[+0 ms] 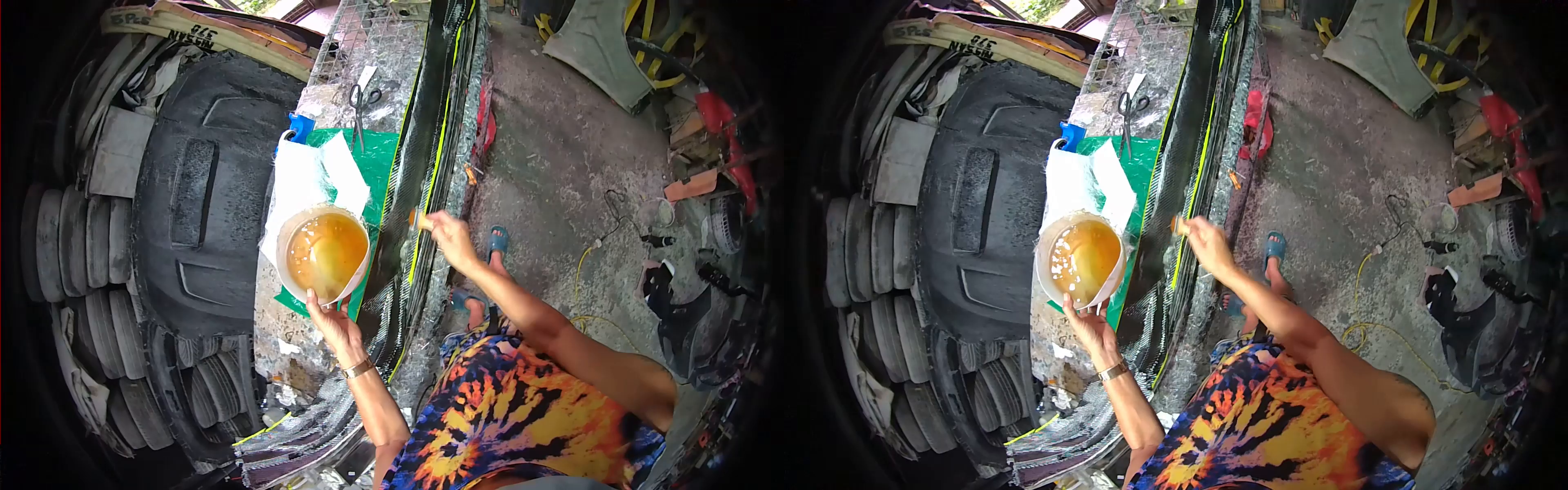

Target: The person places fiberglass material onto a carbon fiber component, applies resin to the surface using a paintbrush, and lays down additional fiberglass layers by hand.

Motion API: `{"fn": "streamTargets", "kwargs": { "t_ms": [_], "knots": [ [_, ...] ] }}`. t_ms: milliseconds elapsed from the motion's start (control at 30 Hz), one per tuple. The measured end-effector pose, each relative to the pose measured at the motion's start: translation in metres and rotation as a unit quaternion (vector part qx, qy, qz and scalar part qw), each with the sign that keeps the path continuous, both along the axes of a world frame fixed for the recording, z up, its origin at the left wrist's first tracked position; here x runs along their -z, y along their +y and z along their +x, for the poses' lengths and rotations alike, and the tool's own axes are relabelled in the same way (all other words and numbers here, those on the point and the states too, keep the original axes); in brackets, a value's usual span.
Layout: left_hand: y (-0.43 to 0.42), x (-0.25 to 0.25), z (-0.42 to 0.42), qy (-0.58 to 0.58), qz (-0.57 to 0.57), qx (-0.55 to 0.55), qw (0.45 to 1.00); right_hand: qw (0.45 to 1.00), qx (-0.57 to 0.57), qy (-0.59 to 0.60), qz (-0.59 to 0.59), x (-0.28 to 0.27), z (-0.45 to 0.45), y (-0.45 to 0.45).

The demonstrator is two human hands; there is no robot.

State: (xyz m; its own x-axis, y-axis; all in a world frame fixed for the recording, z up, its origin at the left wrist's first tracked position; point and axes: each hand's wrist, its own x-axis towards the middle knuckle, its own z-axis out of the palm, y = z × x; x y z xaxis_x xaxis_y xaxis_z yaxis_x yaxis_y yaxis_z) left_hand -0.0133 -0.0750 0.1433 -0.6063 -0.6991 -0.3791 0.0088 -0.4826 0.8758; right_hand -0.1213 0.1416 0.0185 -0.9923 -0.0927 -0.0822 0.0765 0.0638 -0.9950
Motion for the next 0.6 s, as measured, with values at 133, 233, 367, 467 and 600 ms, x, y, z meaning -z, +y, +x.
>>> {"fn": "streamTargets", "kwargs": {
  "t_ms": [133,233,367,467,600],
  "knots": [
    [-0.002,0.004,0.001,-0.004,-0.017,-0.001,1.000,0.985,0.102,0.101,0.099,-0.021,-0.072,0.012],
    [0.003,0.000,0.001,0.002,-0.009,-0.021,1.000,0.968,0.106,0.147,0.173,-0.002,-0.103,0.004],
    [0.007,-0.005,0.002,0.010,-0.021,-0.016,1.000,0.976,0.040,0.084,0.198,0.014,-0.087,-0.006],
    [0.011,-0.009,0.000,0.004,-0.004,-0.041,0.999,0.987,0.016,0.054,0.154,0.023,-0.057,-0.012],
    [0.010,-0.010,-0.001,-0.004,-0.021,-0.036,0.999,0.993,-0.024,-0.019,0.116,0.033,-0.016,-0.022]
  ]
}}
